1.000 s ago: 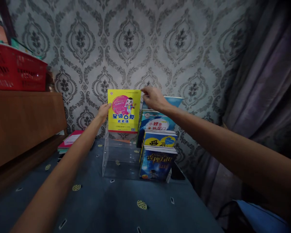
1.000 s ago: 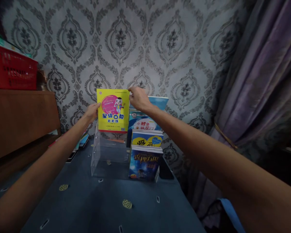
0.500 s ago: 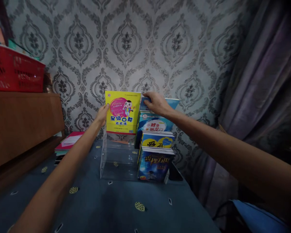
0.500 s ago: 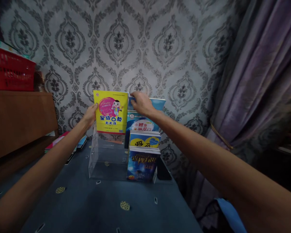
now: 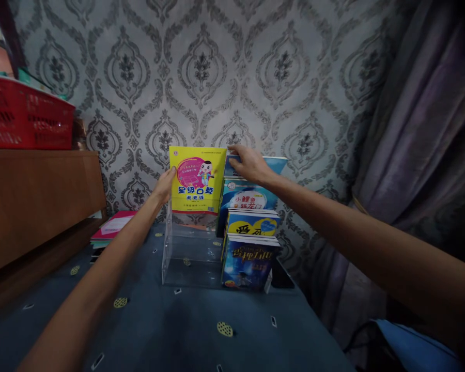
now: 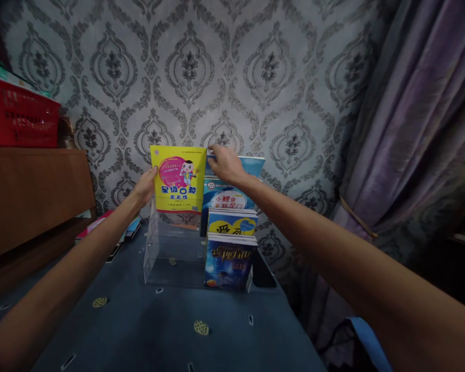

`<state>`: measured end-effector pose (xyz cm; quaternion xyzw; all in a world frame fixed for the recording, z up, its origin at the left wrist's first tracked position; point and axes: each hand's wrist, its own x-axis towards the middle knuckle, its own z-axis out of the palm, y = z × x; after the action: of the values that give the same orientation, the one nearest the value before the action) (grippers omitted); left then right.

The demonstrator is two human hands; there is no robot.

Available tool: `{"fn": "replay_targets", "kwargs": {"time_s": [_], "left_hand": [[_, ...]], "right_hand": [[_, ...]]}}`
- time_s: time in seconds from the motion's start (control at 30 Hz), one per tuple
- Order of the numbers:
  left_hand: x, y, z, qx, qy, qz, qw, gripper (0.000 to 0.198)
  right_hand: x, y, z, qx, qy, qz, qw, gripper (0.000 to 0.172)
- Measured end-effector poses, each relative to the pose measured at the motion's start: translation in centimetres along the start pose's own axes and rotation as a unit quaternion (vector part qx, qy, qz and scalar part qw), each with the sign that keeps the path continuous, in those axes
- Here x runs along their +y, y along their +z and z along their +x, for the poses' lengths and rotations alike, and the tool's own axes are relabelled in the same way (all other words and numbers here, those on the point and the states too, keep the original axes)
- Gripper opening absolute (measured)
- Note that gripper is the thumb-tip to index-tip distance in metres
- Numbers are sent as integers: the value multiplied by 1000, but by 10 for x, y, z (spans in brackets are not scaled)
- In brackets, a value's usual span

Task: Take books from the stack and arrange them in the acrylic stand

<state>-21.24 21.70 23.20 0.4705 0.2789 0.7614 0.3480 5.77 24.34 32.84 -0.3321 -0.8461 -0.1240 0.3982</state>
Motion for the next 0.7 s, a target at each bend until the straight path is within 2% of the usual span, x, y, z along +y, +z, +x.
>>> {"fn": "replay_targets", "kwargs": {"time_s": [0.23, 0.4, 0.7], "left_hand": [[-1, -2, 4, 0, -14, -6, 1000, 30], [0, -4, 4, -4, -16, -8, 1000, 31], [-1, -4, 6, -9, -16, 0, 1000, 34]], "right_hand": [[-11, -7, 15, -52, 18, 114, 992, 48], [-17, -1, 24, -53, 36, 152, 986, 30], [-14, 0, 27, -57, 30, 133, 989, 26]]}}
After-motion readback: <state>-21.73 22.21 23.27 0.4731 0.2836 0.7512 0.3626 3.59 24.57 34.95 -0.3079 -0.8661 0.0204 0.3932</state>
